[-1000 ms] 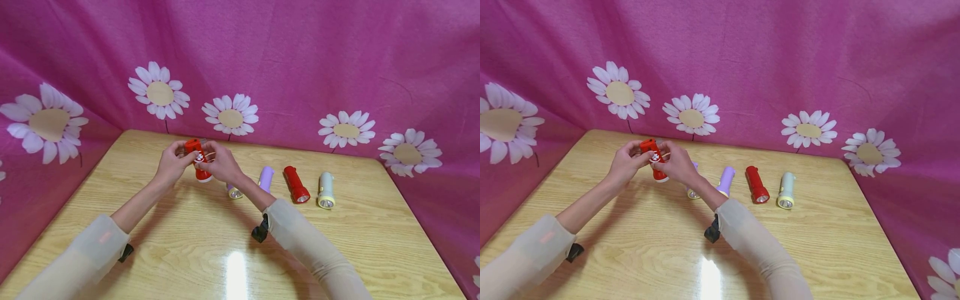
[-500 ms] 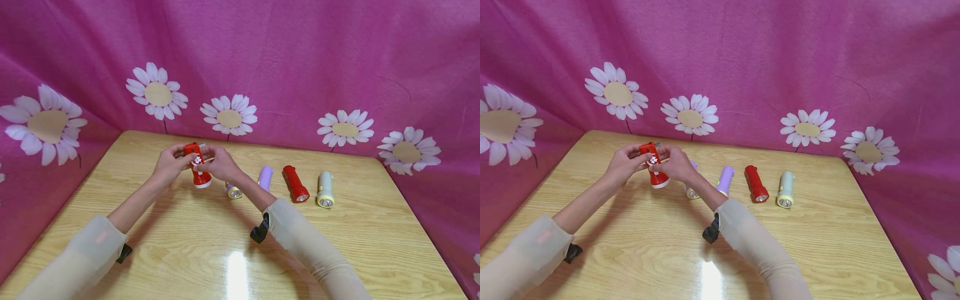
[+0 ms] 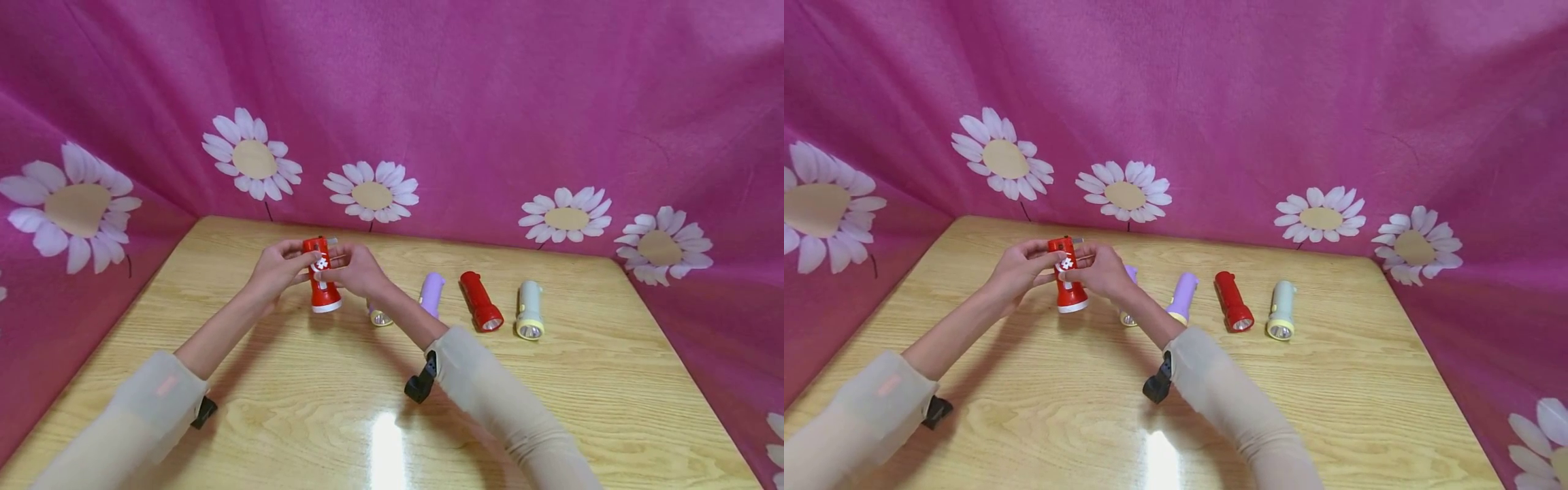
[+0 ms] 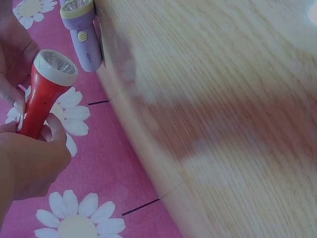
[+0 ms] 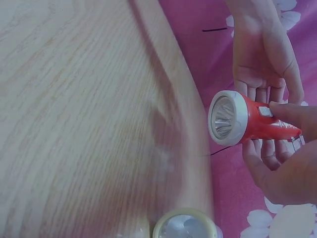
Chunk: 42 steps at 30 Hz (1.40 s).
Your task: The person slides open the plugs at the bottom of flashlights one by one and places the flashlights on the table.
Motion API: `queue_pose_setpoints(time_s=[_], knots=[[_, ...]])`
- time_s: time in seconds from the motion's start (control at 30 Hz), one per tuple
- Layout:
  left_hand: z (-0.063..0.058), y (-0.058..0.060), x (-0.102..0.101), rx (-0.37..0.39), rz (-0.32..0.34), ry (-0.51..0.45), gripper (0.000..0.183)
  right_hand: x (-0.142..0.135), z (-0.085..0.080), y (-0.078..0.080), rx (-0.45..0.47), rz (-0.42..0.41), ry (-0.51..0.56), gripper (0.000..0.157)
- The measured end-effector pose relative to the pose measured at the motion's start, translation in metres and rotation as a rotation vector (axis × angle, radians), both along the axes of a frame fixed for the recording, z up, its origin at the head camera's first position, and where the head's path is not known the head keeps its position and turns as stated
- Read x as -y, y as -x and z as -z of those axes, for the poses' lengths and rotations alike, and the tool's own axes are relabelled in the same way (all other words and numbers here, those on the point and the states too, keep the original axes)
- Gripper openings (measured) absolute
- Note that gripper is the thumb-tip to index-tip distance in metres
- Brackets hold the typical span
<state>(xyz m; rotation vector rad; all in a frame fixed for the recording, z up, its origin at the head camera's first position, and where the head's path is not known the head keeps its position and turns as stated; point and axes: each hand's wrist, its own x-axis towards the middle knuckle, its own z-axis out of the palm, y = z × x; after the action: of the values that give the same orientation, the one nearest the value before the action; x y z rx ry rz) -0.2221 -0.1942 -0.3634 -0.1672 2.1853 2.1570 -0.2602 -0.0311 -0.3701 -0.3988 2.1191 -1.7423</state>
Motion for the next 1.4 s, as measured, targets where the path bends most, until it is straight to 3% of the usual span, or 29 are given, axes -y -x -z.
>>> queue_pose_setpoints(time_s=[0.4, 1.4], knots=[[0.001, 0.004, -0.002, 0.073, -0.035, -0.029, 0.055, 0.005, 0.004, -0.003, 0.065, 0.066, 0.042, 0.03], [0.009, 0.014, 0.007, 0.144, 0.055, 0.051, 0.052, 0.021, 0.026, -0.001, 0.156, 0.186, 0.096, 0.032]])
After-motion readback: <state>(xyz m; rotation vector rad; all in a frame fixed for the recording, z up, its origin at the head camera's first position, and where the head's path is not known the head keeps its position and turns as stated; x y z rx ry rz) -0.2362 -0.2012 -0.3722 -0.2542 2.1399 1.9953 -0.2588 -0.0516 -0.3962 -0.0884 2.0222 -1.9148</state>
